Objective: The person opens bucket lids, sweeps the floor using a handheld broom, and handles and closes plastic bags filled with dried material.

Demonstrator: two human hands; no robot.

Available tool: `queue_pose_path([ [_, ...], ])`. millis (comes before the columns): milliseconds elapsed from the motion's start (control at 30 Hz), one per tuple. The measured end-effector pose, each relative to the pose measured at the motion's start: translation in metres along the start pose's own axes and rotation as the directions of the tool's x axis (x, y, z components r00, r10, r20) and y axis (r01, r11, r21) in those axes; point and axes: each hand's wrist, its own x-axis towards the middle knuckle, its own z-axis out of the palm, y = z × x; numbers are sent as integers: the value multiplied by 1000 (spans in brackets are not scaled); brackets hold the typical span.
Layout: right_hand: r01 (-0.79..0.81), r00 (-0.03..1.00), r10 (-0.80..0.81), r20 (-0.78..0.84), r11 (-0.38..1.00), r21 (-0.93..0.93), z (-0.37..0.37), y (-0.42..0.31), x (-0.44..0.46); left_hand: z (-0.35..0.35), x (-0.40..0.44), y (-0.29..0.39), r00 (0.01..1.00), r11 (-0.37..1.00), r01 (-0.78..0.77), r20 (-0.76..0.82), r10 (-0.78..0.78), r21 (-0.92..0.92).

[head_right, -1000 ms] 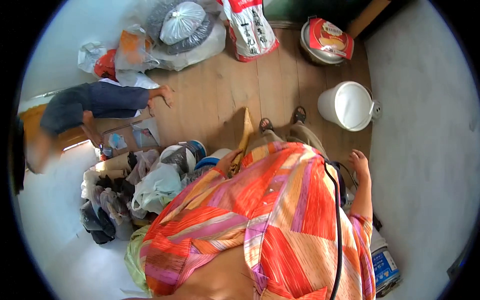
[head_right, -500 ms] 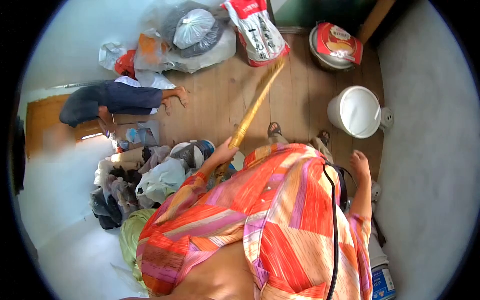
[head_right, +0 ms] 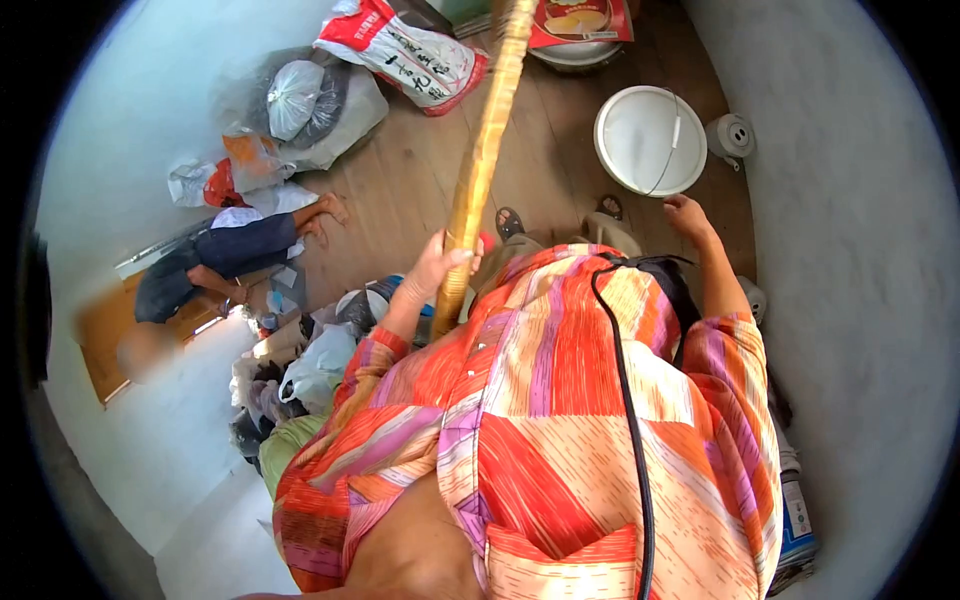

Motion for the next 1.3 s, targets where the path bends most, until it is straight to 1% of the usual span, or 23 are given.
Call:
queue_pose_path([
  [33,-1,1000,1,2,1000,5,-2,-9,8,1,4,9,1000,1000,4,-1,-4,4],
  [100,108,993,-98,62,977,-181,-14,-16,32,16,20,25,992,996,72,-106,-67,50],
  [133,111,992,-100,72,980,-166,-9,-15,44,9,19,16,973,976,138,-208,-101,170],
  [167,148,988,-137,69,969,-196,-1,-16,56,3,15,8,970,971,152,-217,-111,183],
  [233,182,983,-170,73,962,-206,25,-22,77,-14,-2,-6,914,896,192,-405,-16,400],
  [267,186,980,-167,107,962,-199,33,-23,87,-19,-6,-12,914,887,208,-406,-26,411],
  [333,202,976,-181,121,962,-182,43,-27,96,-11,-21,-6,837,600,356,-530,137,717],
  [400,200,978,-186,99,967,-159,54,-14,121,12,-30,14,738,425,610,-675,2,669],
  [500,153,987,-142,69,967,-203,50,-4,150,26,-39,0,745,488,608,-662,-81,625],
  [533,142,989,-131,68,970,-196,42,2,155,30,-38,-8,772,469,577,-633,-48,668],
  [600,91,983,-141,-120,933,-348,20,14,165,44,-38,-23,760,498,612,-632,-154,615],
  [700,-157,985,104,-135,863,-481,-25,23,157,59,-27,-49,755,537,622,-618,-220,570],
  [733,-187,975,102,-197,854,-485,-22,65,174,60,-24,-54,740,570,637,-617,-267,518],
  [800,-254,945,165,-284,915,-313,-31,131,188,56,-17,-67,717,559,666,-633,-293,495],
  [867,-472,881,450,-144,826,-309,-49,176,192,73,1,-63,669,590,693,-675,-313,413],
  [1000,-437,895,442,-50,852,-287,-55,229,193,58,-18,-115,667,732,607,-699,-259,308],
  [1033,-413,907,396,-142,901,-132,-46,231,190,60,-23,-119,659,731,615,-701,-273,295],
  [1067,-359,903,354,-244,933,25,-39,232,192,62,-25,-122,609,765,620,-720,-331,173],
  [1100,-360,905,353,-238,933,16,-27,236,197,67,-22,-118,559,787,614,-732,-390,50],
  [1167,-469,750,603,-271,774,425,-2,242,209,75,-14,-112,539,794,608,-742,-399,15],
  [1200,-469,759,595,-264,781,413,2,236,212,76,-13,-110,531,792,610,-748,-398,12],
  [1267,-408,799,595,90,426,807,8,222,218,82,-12,-106,503,779,626,-775,-384,20],
  [1300,-413,806,584,98,437,799,9,220,220,83,-14,-109,490,783,621,-783,-383,5],
])
